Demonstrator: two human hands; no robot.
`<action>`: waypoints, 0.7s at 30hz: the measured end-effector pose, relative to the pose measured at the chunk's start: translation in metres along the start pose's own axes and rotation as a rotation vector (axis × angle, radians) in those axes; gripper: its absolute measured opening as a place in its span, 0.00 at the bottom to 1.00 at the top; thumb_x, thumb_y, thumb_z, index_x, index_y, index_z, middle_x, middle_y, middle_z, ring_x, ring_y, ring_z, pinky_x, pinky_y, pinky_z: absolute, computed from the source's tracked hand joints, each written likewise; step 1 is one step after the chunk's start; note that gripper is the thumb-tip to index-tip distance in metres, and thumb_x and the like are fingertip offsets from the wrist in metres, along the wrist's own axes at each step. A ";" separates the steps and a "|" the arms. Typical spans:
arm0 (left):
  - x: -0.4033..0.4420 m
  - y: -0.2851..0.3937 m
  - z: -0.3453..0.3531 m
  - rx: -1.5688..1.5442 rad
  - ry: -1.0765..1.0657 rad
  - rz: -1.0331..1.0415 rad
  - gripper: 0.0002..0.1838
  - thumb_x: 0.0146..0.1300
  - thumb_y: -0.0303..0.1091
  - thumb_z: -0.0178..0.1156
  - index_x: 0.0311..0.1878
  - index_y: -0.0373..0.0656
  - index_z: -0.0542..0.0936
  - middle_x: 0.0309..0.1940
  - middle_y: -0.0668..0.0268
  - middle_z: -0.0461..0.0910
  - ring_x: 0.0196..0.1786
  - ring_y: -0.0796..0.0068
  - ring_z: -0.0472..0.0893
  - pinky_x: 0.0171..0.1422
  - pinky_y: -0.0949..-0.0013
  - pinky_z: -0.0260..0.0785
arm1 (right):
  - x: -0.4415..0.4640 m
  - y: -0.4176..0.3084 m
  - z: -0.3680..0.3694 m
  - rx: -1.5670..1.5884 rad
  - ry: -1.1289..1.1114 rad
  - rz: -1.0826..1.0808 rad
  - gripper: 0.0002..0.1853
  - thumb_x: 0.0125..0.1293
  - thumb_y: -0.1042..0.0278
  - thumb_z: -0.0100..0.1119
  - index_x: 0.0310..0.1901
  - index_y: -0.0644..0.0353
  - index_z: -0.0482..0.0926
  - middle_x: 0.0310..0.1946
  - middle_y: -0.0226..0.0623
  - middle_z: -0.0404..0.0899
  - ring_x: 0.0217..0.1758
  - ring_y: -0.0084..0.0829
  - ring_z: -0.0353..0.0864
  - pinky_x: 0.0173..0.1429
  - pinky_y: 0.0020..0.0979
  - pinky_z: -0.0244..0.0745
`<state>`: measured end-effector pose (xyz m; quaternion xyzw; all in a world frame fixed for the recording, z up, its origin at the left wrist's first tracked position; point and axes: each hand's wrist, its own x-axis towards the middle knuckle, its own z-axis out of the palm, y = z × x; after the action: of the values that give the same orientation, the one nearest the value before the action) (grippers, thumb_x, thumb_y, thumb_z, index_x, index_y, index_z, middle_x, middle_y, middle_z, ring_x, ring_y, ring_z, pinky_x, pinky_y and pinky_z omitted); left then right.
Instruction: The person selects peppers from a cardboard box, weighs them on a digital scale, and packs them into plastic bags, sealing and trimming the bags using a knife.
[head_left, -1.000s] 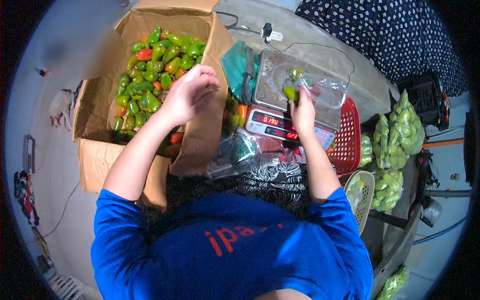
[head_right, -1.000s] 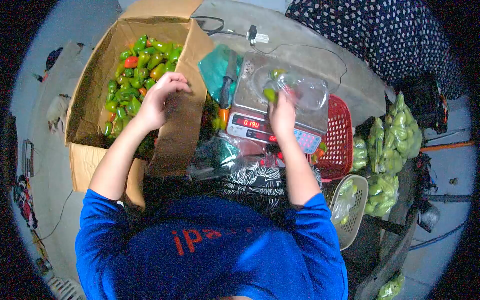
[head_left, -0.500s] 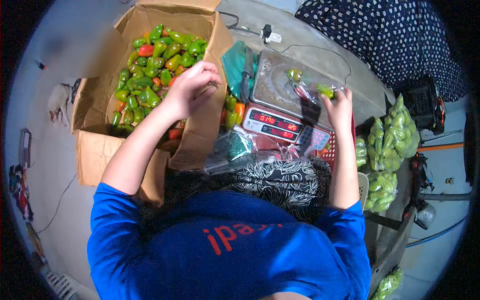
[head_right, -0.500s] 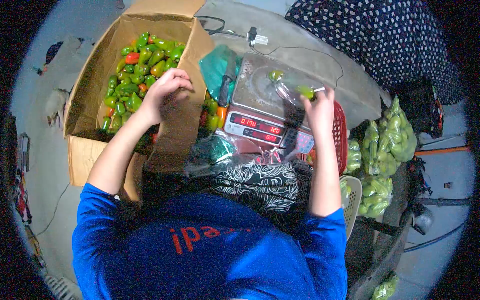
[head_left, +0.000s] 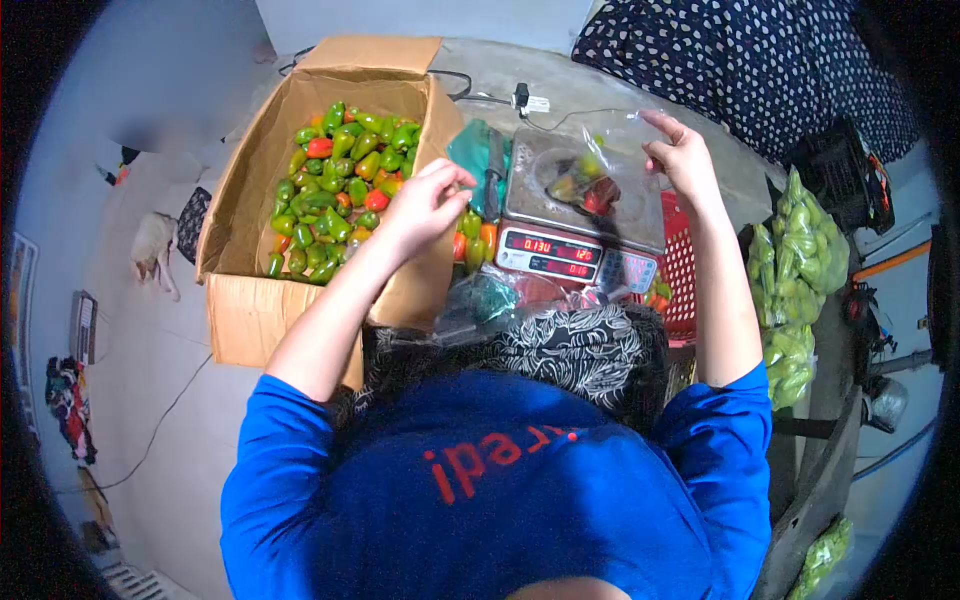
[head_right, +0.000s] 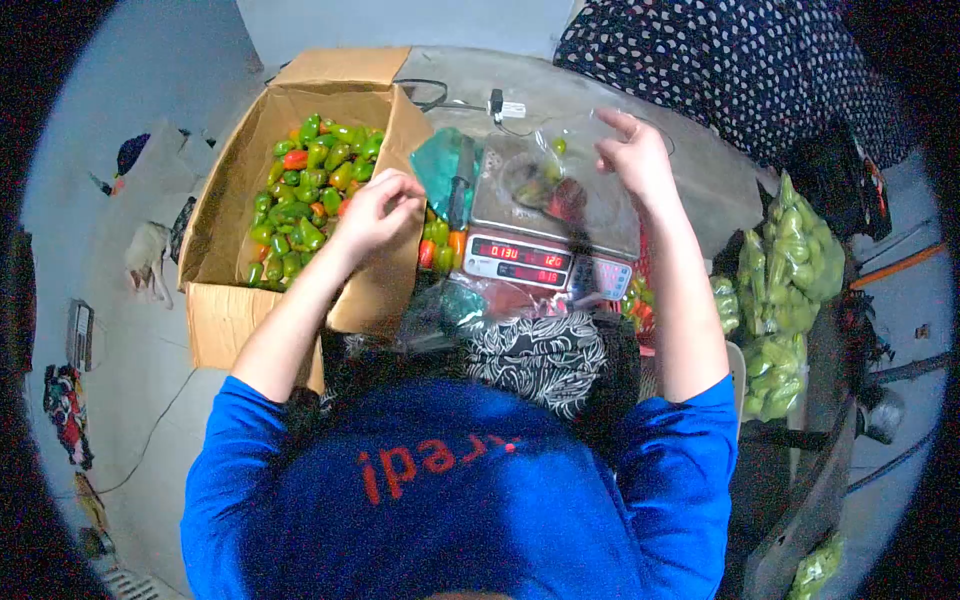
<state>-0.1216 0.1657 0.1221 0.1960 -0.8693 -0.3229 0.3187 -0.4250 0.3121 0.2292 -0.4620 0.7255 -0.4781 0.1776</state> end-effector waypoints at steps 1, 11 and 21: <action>0.000 0.018 0.003 -0.024 -0.022 -0.021 0.10 0.57 0.30 0.57 0.41 0.38 0.77 0.37 0.63 0.74 0.37 0.74 0.74 0.44 0.73 0.68 | -0.009 -0.013 -0.002 0.057 -0.015 0.006 0.25 0.53 0.79 0.54 0.56 0.67 0.73 0.44 0.40 0.79 0.24 0.19 0.75 0.35 0.22 0.73; -0.041 0.097 0.073 -0.593 -0.238 -0.270 0.26 0.64 0.40 0.54 0.62 0.41 0.61 0.45 0.64 0.72 0.43 0.78 0.73 0.49 0.73 0.67 | -0.129 -0.115 -0.021 0.430 -0.190 -0.178 0.23 0.58 0.78 0.56 0.58 0.62 0.72 0.44 0.30 0.80 0.23 0.11 0.69 0.30 0.12 0.67; -0.111 0.134 0.110 -0.847 -0.744 -0.493 0.35 0.61 0.44 0.60 0.66 0.44 0.57 0.57 0.62 0.70 0.58 0.71 0.71 0.62 0.67 0.63 | -0.227 -0.092 -0.034 0.530 -0.216 -0.059 0.24 0.57 0.78 0.55 0.58 0.65 0.71 0.57 0.38 0.73 0.22 0.13 0.70 0.32 0.17 0.70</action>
<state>-0.1344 0.3701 0.1016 0.1218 -0.6476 -0.7511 -0.0398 -0.2873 0.5108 0.2826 -0.4686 0.5385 -0.6040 0.3544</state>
